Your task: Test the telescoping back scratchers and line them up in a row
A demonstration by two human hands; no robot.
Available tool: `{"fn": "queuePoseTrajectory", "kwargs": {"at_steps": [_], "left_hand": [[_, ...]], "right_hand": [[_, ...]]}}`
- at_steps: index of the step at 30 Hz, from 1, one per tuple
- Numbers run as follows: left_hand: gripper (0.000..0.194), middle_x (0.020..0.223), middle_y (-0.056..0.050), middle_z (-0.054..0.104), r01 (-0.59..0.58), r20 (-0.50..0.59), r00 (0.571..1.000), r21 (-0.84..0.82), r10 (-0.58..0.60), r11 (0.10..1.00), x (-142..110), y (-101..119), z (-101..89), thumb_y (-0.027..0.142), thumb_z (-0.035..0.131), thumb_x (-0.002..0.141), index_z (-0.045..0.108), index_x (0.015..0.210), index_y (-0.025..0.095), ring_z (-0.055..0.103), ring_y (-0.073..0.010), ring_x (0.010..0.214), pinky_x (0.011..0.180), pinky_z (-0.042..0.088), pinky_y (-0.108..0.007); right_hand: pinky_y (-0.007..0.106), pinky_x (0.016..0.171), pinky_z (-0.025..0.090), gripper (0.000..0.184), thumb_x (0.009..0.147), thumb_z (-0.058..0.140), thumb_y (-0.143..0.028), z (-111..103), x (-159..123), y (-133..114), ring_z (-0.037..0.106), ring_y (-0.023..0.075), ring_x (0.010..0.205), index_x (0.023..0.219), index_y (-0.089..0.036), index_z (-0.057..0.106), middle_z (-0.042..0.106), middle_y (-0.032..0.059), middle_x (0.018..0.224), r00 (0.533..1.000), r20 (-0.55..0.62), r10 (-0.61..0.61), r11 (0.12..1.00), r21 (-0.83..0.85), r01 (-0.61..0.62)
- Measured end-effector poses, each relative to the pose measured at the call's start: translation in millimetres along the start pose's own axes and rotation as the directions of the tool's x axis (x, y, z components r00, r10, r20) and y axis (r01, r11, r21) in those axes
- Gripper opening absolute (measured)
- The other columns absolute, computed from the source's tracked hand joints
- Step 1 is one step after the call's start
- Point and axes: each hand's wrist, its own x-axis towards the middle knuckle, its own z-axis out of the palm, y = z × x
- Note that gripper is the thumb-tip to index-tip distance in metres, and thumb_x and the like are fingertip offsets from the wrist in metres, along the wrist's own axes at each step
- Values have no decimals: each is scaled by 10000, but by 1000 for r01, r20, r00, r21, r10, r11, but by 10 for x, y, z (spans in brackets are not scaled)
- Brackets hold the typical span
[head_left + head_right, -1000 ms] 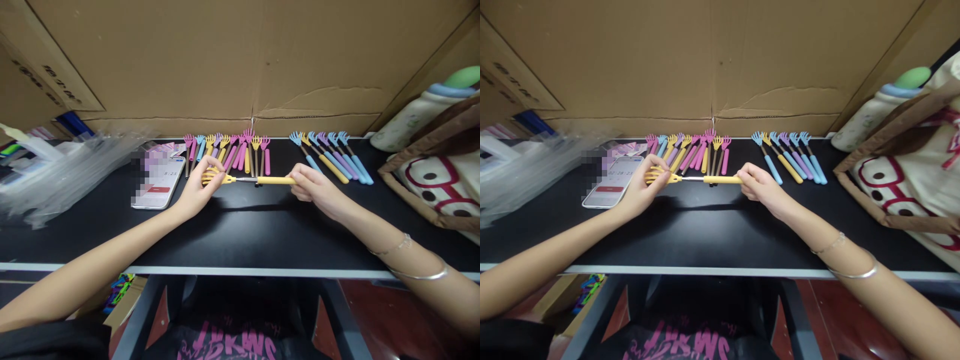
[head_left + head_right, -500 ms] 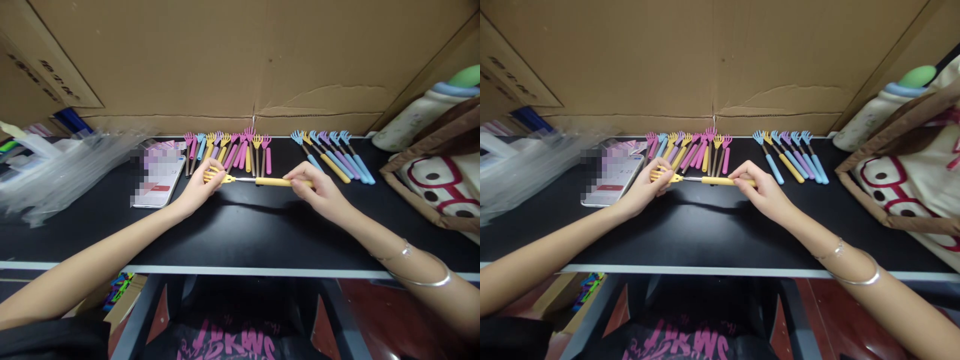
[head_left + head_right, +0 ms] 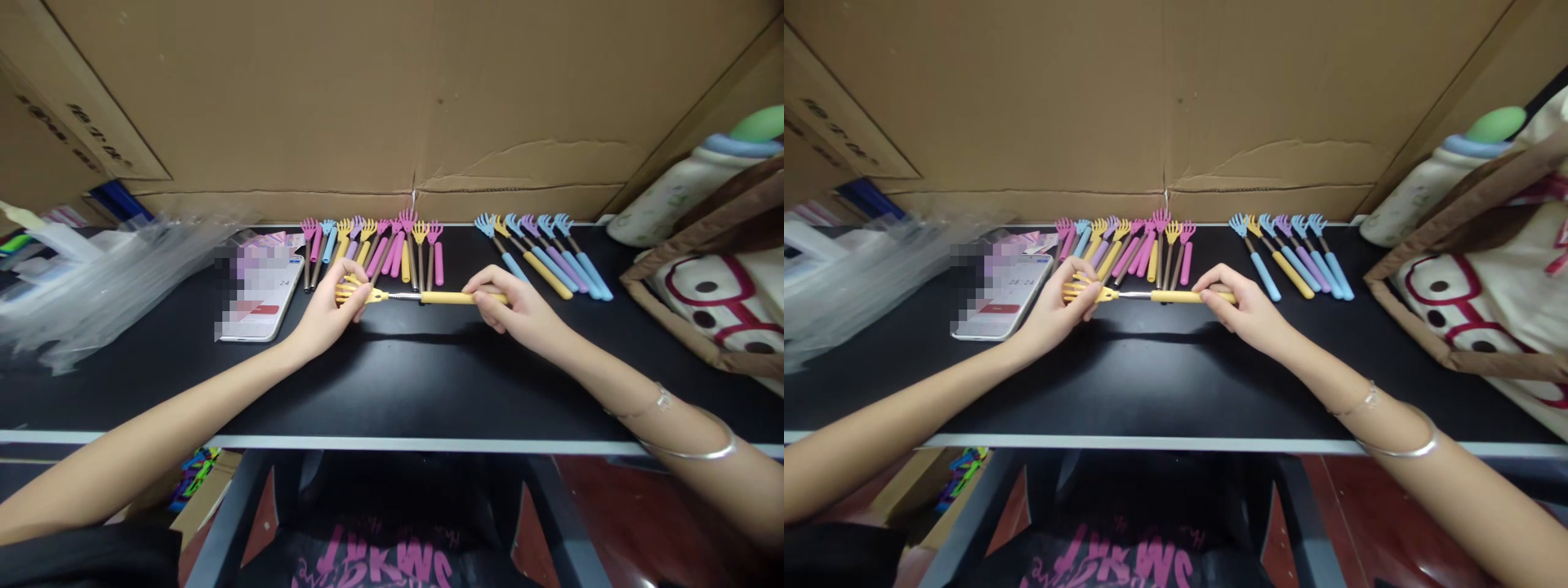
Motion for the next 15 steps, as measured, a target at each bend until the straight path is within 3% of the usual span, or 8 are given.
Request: {"fn": "queuePoseTrajectory", "kwargs": {"at_steps": [5, 11, 15], "left_hand": [[144, 532, 91, 459, -31, -1, 1000, 46, 31, 998, -28, 10, 10, 303, 515, 916, 398, 904, 220, 413, -84, 415, 469, 330, -217], [141, 529, 93, 451, -50, 7, 999, 44, 49, 998, -36, 11, 19, 295, 529, 910, 419, 916, 208, 416, -73, 416, 454, 333, -198], [151, 505, 102, 438, 14, 24, 1000, -13, -14, 1000, 0, 9, 17, 319, 518, 912, 419, 904, 206, 372, -62, 378, 410, 306, -179]], "right_hand": [[212, 423, 297, 292, 915, 554, -479, 8, 4, 14, 366, 69, 378, 938, -191, 512, 401, -103, 461, 998, 31, 60, 997, 51, -61], [208, 366, 171, 373, 888, 568, -552, 5, -2, 5, 256, 51, 348, 928, -184, 517, 318, -121, 443, 983, 83, 167, 969, 169, -179], [206, 357, 155, 381, 869, 591, -554, 27, -2, -24, 243, 48, 346, 915, -182, 527, 311, -120, 442, 979, 64, 192, 957, 208, -201]]}}
